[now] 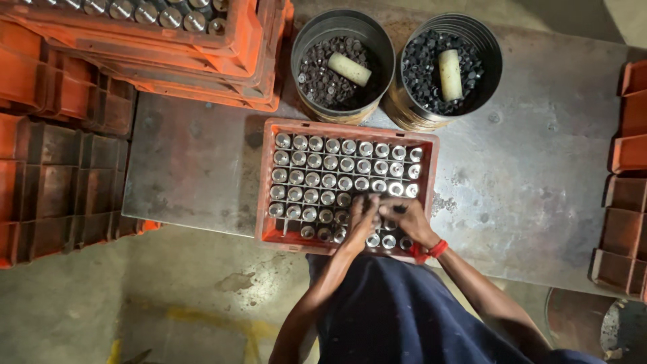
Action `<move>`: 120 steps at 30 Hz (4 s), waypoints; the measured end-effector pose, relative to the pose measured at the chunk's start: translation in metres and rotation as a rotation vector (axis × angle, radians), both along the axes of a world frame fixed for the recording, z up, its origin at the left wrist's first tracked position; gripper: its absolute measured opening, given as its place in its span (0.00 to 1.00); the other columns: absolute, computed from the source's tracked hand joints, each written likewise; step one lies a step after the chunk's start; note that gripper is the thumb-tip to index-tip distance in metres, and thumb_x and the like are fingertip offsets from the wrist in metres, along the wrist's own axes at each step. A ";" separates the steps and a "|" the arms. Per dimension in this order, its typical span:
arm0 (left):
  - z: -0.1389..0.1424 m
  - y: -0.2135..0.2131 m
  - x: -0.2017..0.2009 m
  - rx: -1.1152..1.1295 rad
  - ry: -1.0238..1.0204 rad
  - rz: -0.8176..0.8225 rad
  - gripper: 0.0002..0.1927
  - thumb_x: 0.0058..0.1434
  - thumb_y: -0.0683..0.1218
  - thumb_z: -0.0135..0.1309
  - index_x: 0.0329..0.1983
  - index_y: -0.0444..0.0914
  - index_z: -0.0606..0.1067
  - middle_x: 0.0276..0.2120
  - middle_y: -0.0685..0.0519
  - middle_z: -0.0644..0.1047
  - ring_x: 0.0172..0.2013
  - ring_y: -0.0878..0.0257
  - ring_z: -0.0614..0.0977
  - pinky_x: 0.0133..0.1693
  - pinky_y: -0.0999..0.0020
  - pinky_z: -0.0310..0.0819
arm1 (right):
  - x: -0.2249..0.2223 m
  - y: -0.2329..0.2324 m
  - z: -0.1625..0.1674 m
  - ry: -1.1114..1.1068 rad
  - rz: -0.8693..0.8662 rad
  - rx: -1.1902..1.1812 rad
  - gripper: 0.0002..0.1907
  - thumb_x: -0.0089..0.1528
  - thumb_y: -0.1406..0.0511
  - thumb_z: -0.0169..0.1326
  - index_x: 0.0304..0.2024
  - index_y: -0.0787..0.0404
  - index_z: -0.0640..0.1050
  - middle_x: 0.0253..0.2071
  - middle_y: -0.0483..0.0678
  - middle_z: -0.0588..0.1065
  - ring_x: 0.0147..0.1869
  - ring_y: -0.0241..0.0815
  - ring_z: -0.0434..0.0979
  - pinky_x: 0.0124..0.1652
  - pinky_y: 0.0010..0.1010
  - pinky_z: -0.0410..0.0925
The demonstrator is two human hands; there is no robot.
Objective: The person repeatedly picks small metal parts from a red crate and places them into two nearby metal bins. They occasionally use a cylindrical tool to press or adjust the parts in the crate. The person continues this cycle of picking, placing, and adjusting throughout the clip.
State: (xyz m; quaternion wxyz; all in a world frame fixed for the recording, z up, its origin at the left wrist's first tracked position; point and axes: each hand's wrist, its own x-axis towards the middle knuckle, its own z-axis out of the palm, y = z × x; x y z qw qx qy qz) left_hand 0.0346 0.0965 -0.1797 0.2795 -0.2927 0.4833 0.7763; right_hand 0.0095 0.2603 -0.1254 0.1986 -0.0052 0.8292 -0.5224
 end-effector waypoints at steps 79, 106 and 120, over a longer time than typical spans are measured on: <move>-0.013 -0.043 0.023 -0.038 -0.020 0.102 0.22 0.63 0.57 0.58 0.57 0.46 0.75 0.25 0.61 0.70 0.18 0.76 0.64 0.17 0.82 0.50 | 0.041 0.048 -0.008 0.581 0.152 0.888 0.16 0.59 0.61 0.56 0.49 0.49 0.82 0.43 0.42 0.79 0.53 0.51 0.68 0.51 0.44 0.60; 0.005 -0.223 -0.072 -1.063 0.244 -0.137 0.32 0.66 0.67 0.47 0.48 0.33 0.74 0.40 0.33 0.79 0.45 0.33 0.80 0.45 0.42 0.71 | -0.257 0.064 0.051 0.653 -0.316 0.798 0.42 0.61 0.53 0.69 0.67 0.64 0.62 0.49 0.73 0.74 0.48 0.74 0.75 0.43 0.54 0.70; -0.010 -0.225 -0.071 -0.999 0.250 -0.112 0.29 0.64 0.65 0.51 0.44 0.33 0.74 0.36 0.35 0.81 0.40 0.37 0.83 0.42 0.45 0.73 | -0.114 0.055 0.067 0.169 -0.666 -0.958 0.27 0.69 0.60 0.61 0.67 0.54 0.66 0.57 0.53 0.70 0.56 0.47 0.77 0.48 0.33 0.77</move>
